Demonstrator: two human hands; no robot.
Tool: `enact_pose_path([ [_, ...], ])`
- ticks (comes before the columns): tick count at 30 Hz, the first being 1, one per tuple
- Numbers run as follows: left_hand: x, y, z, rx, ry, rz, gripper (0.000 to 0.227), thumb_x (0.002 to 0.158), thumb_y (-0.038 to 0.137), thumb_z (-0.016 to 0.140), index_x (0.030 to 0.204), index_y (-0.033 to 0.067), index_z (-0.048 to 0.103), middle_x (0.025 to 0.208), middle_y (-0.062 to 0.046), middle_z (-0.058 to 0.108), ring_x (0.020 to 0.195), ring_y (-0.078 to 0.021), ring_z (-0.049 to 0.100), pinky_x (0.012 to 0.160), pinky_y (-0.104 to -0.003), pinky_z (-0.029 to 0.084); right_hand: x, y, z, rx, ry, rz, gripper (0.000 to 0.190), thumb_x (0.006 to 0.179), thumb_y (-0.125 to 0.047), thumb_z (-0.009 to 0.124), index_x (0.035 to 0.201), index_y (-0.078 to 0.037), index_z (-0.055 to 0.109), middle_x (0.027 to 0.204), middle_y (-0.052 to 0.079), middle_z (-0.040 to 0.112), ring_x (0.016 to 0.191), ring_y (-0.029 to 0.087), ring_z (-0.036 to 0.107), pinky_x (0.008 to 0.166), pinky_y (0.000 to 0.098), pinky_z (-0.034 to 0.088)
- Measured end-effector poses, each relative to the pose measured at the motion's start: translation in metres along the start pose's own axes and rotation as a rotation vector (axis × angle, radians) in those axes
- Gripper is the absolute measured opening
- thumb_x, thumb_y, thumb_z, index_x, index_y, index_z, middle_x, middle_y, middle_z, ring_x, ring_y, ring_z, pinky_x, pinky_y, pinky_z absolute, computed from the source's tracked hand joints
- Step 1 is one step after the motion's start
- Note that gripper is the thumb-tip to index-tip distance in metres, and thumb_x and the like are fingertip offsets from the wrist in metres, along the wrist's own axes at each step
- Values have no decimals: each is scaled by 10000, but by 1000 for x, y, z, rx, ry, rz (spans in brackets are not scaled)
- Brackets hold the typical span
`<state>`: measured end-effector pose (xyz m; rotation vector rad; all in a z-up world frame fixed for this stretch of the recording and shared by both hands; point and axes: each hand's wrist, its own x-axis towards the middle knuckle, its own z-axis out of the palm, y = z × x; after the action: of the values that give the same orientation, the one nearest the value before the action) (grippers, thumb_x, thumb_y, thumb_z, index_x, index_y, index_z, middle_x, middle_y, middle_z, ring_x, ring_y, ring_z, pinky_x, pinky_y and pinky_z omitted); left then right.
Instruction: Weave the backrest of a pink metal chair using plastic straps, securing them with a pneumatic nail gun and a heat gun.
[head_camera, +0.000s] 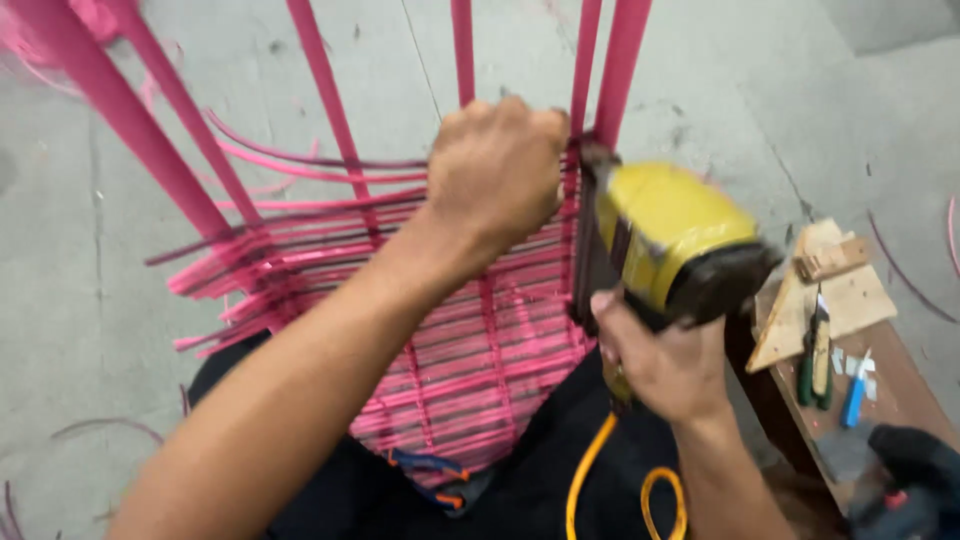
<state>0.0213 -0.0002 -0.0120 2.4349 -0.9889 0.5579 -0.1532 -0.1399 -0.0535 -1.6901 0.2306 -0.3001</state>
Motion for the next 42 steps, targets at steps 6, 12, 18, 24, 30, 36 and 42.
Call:
enact_pose_path([
  [6,2,3,-5,-16,-204,-89,198,777,-16,531,747,58,713,577,-149,668,507,-240,715,446,-435,571,-32,13,-12,-99,11,10,113,910,-21,703,846,-22,609,600,10,582,484,94,561,440,257,439],
  [12,-2,-1,-7,-18,-4,30,118,698,77,647,732,90,760,660,-193,702,586,-343,705,570,-483,560,-42,12,-36,-208,-166,32,210,831,-67,763,1029,-23,707,722,68,697,601,185,643,543,340,502],
  [18,-21,2,-19,-144,105,147,140,903,38,619,922,64,755,830,-137,755,617,-284,696,539,-444,527,-76,19,-9,-814,-636,-33,842,775,-231,817,1501,-67,422,964,246,735,928,405,715,826,474,563],
  [24,-71,36,-65,-7,308,481,138,945,104,726,1060,30,747,944,-50,739,657,-139,607,534,-325,417,-127,108,15,-1081,-878,164,1025,744,-313,878,1579,-127,314,963,191,694,914,375,696,838,483,549],
  [30,-97,34,-67,-26,327,521,192,985,131,764,1139,28,717,1035,-37,722,746,-131,599,602,-316,412,-143,102,22,-1071,-879,121,803,786,-247,851,1455,-99,432,1085,160,685,1058,356,638,896,480,502],
  [36,-95,33,-56,-58,246,465,150,983,134,738,1087,29,714,958,-32,705,755,-155,628,626,-338,465,-130,92,2,-681,-710,-45,497,756,-200,877,1205,-75,704,1170,170,721,1143,361,648,974,470,485],
  [42,-60,29,-32,-23,252,402,118,956,171,722,965,58,687,862,-49,691,769,-210,680,670,-386,527,-16,-8,-22,-563,49,-260,269,944,-102,696,1196,-10,707,1065,150,766,958,223,746,857,340,562],
])
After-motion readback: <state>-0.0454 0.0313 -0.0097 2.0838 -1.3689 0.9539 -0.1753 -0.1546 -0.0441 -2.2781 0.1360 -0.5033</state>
